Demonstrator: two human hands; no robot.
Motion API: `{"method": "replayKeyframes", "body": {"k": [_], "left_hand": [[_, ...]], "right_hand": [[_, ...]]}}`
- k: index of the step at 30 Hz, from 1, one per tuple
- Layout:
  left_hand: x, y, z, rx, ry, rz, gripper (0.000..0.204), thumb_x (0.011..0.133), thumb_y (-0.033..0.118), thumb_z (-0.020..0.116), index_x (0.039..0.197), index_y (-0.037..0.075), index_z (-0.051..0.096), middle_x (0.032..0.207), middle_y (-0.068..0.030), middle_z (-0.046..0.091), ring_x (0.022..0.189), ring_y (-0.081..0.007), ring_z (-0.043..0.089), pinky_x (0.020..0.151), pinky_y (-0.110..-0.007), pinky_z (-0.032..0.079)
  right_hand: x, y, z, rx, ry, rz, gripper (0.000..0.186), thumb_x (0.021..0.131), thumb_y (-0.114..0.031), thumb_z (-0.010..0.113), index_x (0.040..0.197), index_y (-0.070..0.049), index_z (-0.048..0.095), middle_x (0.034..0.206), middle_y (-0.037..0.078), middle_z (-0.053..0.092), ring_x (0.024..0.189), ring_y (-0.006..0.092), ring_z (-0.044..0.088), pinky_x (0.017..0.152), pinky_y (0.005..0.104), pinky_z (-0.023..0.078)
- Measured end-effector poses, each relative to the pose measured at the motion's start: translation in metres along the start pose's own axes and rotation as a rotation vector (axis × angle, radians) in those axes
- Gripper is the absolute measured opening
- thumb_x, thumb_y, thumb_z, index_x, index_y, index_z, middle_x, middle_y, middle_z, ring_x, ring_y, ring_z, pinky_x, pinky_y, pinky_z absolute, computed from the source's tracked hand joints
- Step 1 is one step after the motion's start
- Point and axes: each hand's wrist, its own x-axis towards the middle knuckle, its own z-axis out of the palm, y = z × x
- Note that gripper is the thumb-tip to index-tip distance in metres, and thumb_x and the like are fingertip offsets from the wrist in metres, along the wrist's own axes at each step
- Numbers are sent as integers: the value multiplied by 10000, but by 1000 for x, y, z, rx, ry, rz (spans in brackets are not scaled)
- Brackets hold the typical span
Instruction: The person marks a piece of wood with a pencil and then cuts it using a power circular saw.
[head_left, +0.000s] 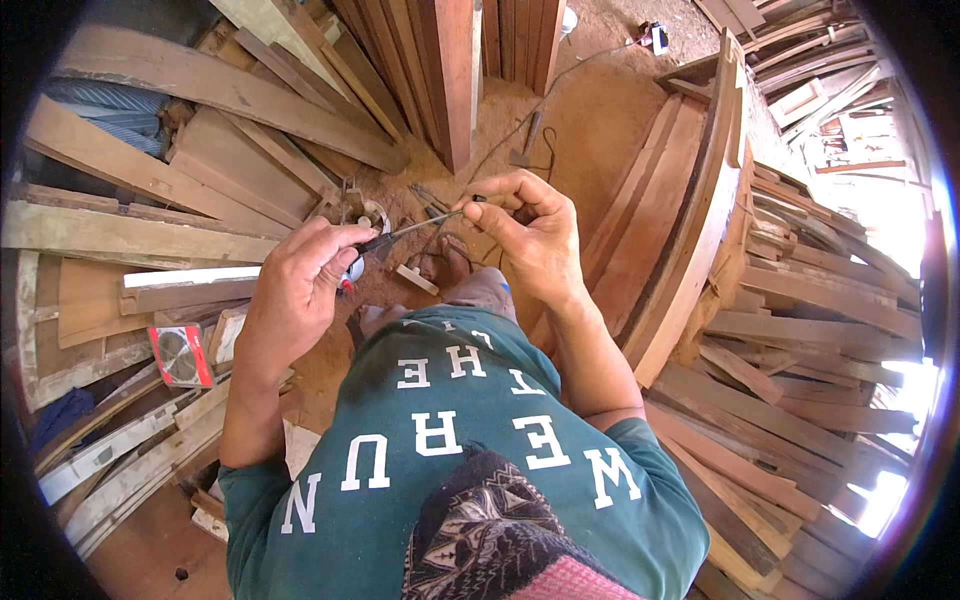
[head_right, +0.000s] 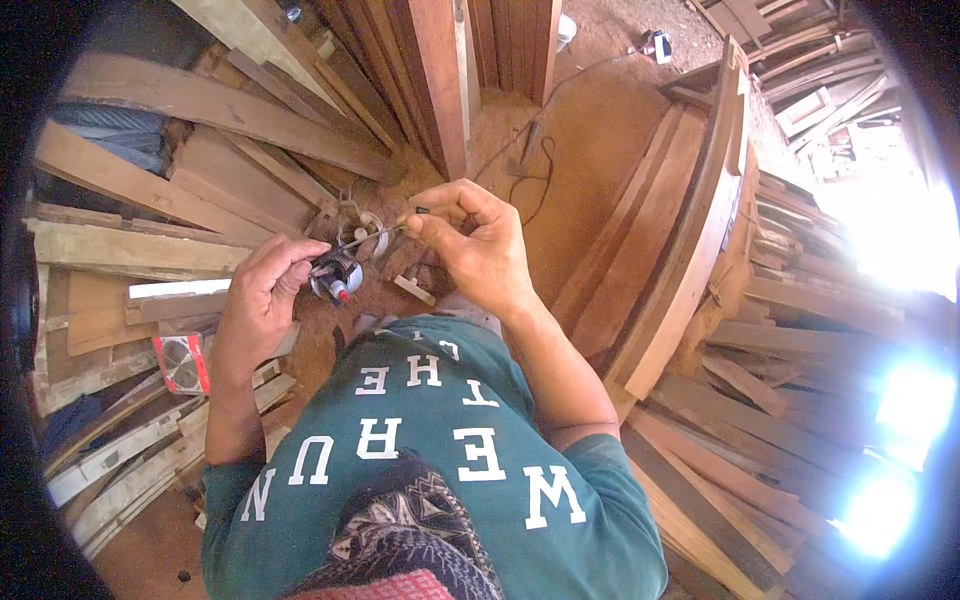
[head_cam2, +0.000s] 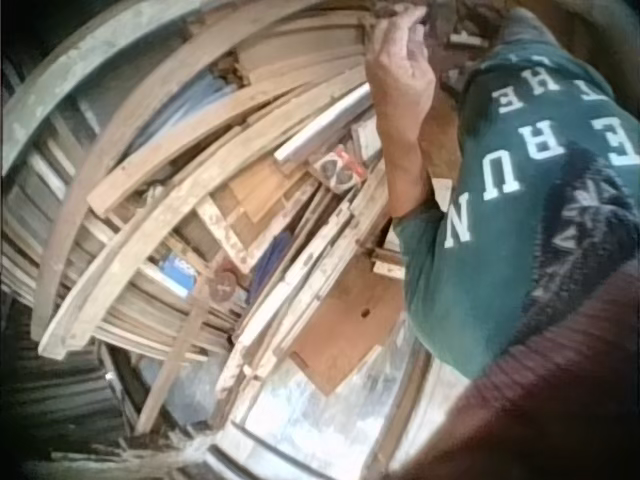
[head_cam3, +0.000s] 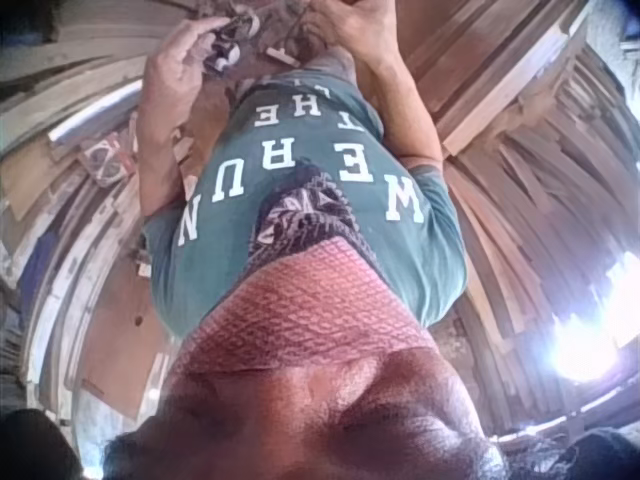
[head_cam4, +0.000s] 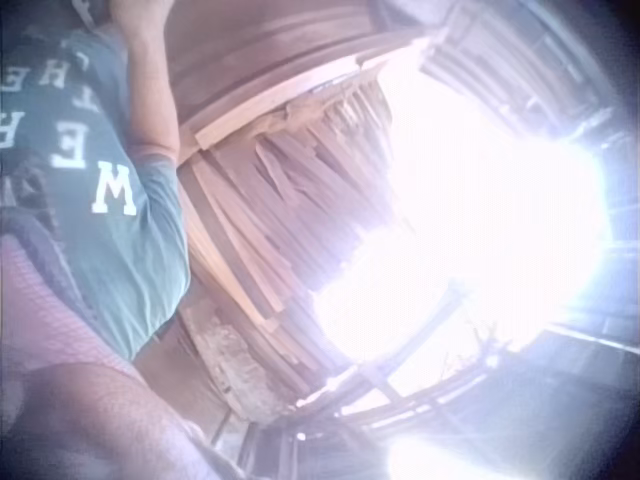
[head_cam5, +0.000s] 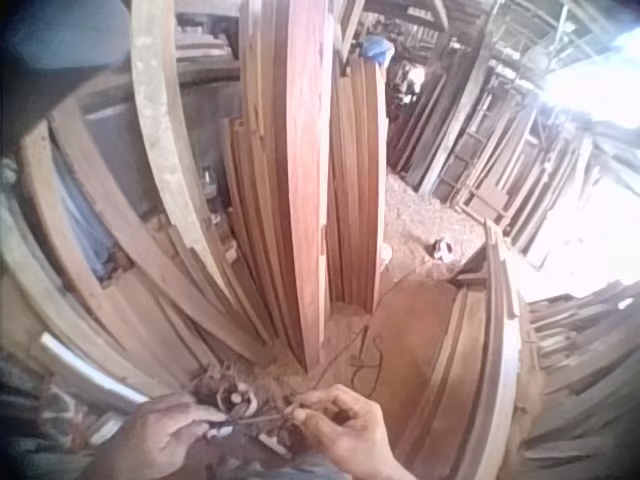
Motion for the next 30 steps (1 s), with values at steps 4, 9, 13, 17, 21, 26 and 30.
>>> {"method": "replayKeyframes", "body": {"k": [4, 9, 13, 17, 21, 26, 30], "left_hand": [[7, 5, -7, 60, 4, 28, 228, 1056, 171, 659, 1200, 16, 747, 907, -119, 640, 827, -260, 613, 767, -354, 494], [10, 5, -6, 50, 33, 57, 219, 1039, 164, 678, 1181, 22, 765, 904, -120, 644, 834, -263, 623, 761, -363, 495], [10, 7, -7, 85, 33, 72, 217, 1029, 162, 688, 1173, 23, 772, 895, -119, 639, 826, -271, 617, 755, -371, 491], [10, 10, -7, 118, 36, 97, 217, 1021, 161, 694, 1175, 32, 776, 877, -120, 626, 815, -279, 607, 750, -378, 485], [9, 12, -6, 113, 16, 82, 207, 1012, 142, 700, 1176, 43, 779, 874, -120, 624, 815, -277, 607, 751, -377, 485], [8, 18, -1, 110, -11, 106, 192, 976, 89, 729, 1152, 31, 775, 879, -121, 633, 820, -284, 620, 750, -382, 493], [11, 22, 9, 132, -51, 158, 152, 935, 55, 750, 1077, 0, 753, 886, -144, 648, 833, -321, 636, 749, -412, 504]], "right_hand": [[3, 6, 7, 296, 11, 34, 186, 990, -68, 764, 1153, 6, 714, 1070, 99, 803, 927, 97, 705, 841, 275, 580], [3, 0, 5, 156, 46, 22, 185, 970, -90, 782, 1133, -8, 748, 1039, 82, 802, 916, 104, 705, 828, 286, 570], [-4, -1, 0, -202, 78, -108, 188, 919, -98, 809, 1094, -34, 788, 1047, 99, 789, 947, 158, 721, 833, 314, 559], [-6, 0, -2, -271, 68, -225, 200, 890, -91, 816, 1079, -30, 792, 1091, 131, 775, 978, 231, 728, 849, 344, 559], [-5, 2, -4, -298, 30, -283, 201, 876, -75, 819, 1070, -30, 791, 1073, 146, 773, 954, 280, 729, 852, 370, 563], [-5, -1, -2, -326, -130, -358, 191, 877, -72, 801, 1061, -24, 789, 1045, 167, 761, 967, 346, 717, 866, 421, 564], [-9, -2, 9, -340, -305, -409, 206, 932, -132, 738, 1086, 0, 771, 1019, 183, 740, 1011, 390, 686, 902, 472, 546]]}}
